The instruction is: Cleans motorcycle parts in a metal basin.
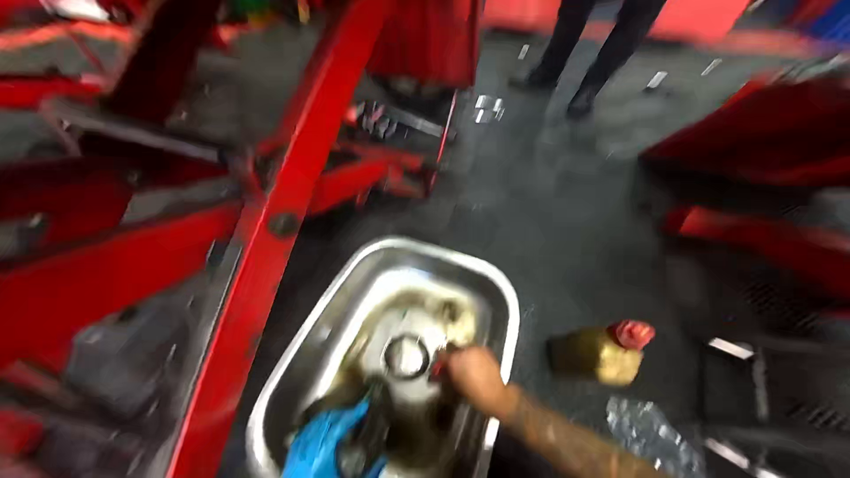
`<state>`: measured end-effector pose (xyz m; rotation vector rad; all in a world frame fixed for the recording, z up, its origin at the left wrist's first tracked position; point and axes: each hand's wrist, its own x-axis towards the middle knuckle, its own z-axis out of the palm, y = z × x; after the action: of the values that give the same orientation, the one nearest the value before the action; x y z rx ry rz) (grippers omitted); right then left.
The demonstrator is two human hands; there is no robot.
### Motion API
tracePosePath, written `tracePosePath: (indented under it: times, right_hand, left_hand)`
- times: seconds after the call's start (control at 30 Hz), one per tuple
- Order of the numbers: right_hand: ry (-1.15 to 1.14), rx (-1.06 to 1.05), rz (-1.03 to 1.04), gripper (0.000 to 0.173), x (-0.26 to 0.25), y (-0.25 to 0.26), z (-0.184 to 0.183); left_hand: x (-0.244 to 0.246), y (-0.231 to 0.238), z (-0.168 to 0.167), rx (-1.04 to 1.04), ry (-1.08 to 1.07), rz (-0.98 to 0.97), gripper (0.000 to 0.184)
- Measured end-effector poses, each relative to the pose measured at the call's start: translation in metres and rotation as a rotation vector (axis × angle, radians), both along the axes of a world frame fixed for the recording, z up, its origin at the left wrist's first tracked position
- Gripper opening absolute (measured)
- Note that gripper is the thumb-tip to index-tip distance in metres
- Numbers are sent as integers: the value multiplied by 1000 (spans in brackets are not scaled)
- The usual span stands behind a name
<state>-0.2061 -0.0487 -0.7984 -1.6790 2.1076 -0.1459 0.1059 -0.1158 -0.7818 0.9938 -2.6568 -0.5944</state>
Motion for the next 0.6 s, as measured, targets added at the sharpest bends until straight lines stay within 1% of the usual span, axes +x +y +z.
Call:
tracePosePath:
  times: [0.07, 0.1, 0.13, 0.23, 0.27, 0.33, 0.37, 0.4, 0.43, 0.53, 0.57, 0.6]
  right_hand:
    - [-15, -4, 113, 43, -1, -2, -13]
    - [-41, -2, 170, 45, -3, -2, -16]
    - [-81, 35, 233, 43, -4, -1, -17]
    - [-141, 204, 442, 29, -4, 4, -15]
    - [-142, 261, 496, 29, -3, 1, -10]
    - [-160, 302, 574, 28, 0, -7, -3]
    - [-199, 277, 588, 25, 1, -12, -1]
    - [-273, 231, 567, 23, 2, -18, -2]
    - [-375, 188, 502, 23, 6, -24, -2]
    - [-697, 92, 147, 27, 31, -40, -17]
    - [-756, 84, 78, 27, 40, -45, -25]
    - [-766, 80, 61, 26, 45, -50, -32]
  left_hand:
    - [9, -11, -18, -47, 139, 48, 81]
    - [11, -17, -22, -22, 208, 76, 79]
    - [15, -21, -25, 17, 257, 108, 78]
    - [19, -22, -27, 165, 359, 202, 85]
    - [19, -22, -27, 187, 383, 215, 85]
    - [20, -22, -27, 207, 412, 210, 83]
    - [21, -23, -29, 215, 430, 201, 81]
    - [21, -24, -31, 226, 457, 194, 77]
    - [21, -25, -34, 230, 489, 188, 73]
    - [22, -27, -40, 226, 544, 171, 63]
    - [21, -28, -41, 226, 545, 159, 62]
    - [20, -29, -41, 219, 530, 141, 62]
